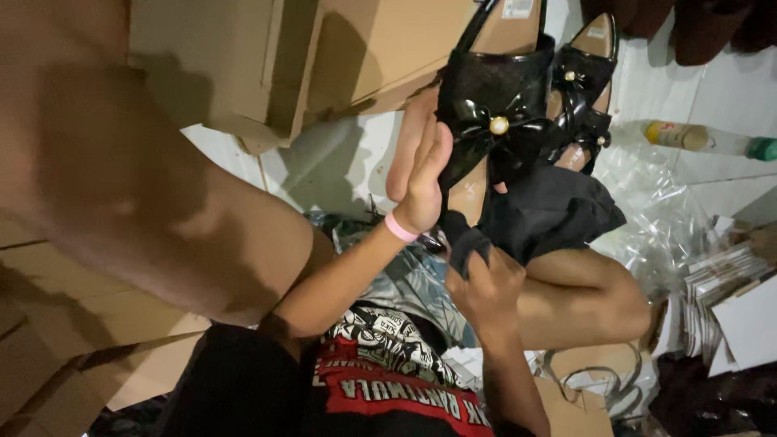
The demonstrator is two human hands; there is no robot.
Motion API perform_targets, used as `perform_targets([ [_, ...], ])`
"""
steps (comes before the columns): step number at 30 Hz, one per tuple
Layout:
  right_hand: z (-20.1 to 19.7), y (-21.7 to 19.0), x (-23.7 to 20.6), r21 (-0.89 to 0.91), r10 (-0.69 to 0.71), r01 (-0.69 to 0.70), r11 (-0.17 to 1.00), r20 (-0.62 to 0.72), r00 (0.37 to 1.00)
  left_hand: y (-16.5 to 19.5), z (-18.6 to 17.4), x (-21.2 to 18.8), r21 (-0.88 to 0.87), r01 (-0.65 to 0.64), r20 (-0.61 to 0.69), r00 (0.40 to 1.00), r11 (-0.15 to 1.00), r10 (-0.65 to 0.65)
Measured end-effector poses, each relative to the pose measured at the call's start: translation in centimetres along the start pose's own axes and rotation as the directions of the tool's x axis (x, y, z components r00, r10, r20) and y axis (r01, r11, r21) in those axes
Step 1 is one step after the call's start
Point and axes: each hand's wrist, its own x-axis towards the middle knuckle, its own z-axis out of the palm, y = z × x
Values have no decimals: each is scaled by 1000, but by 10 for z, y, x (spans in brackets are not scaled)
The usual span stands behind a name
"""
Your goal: The person sits on the floor and wipes a pair of black high-heeled shoes with a black cloth. They apply liquid from a bottle to the cloth and continue wiping the shoes, focusing on the upper and sides.
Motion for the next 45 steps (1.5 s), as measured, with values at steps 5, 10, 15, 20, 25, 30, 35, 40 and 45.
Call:
perform_targets([
  [5, -1, 0, 7, -13, -32, 33, 999, 38, 999, 3, -7, 4, 118, -34, 25, 999, 992, 31],
  [10, 0, -4, 13, 74, 49, -51, 996, 31, 998, -4, -12, 8, 294, -137, 80, 990, 946, 118],
  [15, 6, -5, 12, 152, 57, -53, 987, -18, 998, -2, -13, 8, 254, -124, 95, 990, 959, 103],
  [20, 8, -6, 6, 215, 149, -138, 967, -33, 988, 2, -4, 4, 235, -144, 74, 989, 961, 130],
  [25, 6, -10, -1, 322, 224, -225, 919, 41, 974, 6, 1, 1, 28, -15, 93, 996, 999, 13],
  [30, 12, -10, -6, 408, 350, -343, 846, 61, 935, 8, 8, -1, 12, -32, 31, 999, 999, 32],
  [35, 13, -13, -8, 410, 294, -275, 870, 18, 956, 12, 7, -3, 38, -81, 16, 997, 996, 80],
  [40, 9, -19, -5, 438, 315, -292, 850, 20, 949, 3, 6, 0, 238, -164, 27, 986, 957, 162],
  [45, 8, -17, -6, 425, 322, -311, 850, 47, 945, 7, 2, -3, 48, -102, 42, 994, 994, 100],
])
